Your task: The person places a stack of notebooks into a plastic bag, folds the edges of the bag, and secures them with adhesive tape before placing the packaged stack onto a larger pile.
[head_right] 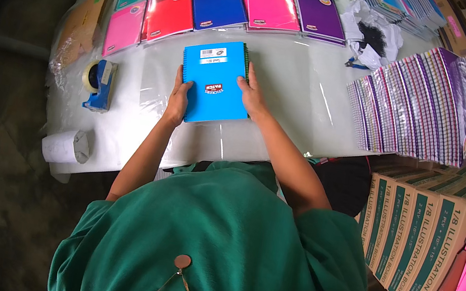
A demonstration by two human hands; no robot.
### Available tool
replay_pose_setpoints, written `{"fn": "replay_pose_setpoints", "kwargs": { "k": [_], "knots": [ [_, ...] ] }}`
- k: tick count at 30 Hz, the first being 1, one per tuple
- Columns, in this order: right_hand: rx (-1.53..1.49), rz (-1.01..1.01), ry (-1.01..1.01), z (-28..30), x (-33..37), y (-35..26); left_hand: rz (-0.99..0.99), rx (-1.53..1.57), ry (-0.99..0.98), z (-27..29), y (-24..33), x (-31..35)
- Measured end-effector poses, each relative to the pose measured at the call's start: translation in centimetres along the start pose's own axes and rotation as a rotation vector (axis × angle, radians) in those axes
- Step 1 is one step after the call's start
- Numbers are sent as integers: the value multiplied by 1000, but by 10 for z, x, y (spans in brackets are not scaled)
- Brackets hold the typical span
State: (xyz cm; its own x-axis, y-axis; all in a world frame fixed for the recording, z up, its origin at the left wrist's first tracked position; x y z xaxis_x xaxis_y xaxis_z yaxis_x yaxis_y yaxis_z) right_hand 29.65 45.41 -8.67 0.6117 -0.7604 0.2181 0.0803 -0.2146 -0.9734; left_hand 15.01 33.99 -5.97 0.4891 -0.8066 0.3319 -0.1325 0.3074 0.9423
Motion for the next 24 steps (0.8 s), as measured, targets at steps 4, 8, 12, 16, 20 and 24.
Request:
{"fn": "replay_pose_setpoints", "kwargs": {
  "k": [4,8,12,16,20,24],
  "knots": [
    [300,17,32,30,-4,-5,-200,-251,243,48,-5,-5],
    [1418,91,827,134,49,-38,-133,-971,803,117,-15,25],
    [1405,86,812,142,58,-10,-144,-1027,697,95,-33,23],
    [1220,142,713,128,54,-42,-232,-820,699,94,-3,24],
    [439,-65,667,153,47,-34,-75,-318,634,130,-9,12],
    [270,-161,386,172,22,-2,109,127,258,144,-40,-20]
  ]
}}
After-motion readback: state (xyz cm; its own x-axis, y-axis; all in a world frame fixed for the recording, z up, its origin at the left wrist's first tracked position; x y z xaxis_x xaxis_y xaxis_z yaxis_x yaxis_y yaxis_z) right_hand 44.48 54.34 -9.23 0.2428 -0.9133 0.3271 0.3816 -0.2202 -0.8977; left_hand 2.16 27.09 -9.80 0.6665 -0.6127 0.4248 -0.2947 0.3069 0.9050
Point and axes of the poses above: each hand's wrist, its own x-axis away from the middle knuckle, its own z-axis out of the back of the hand, y = z × x, the point moved 10 cm from there along -x, towards the middle knuckle, and after that the axes turned 5 degrees about x, right-handed, at the moved point
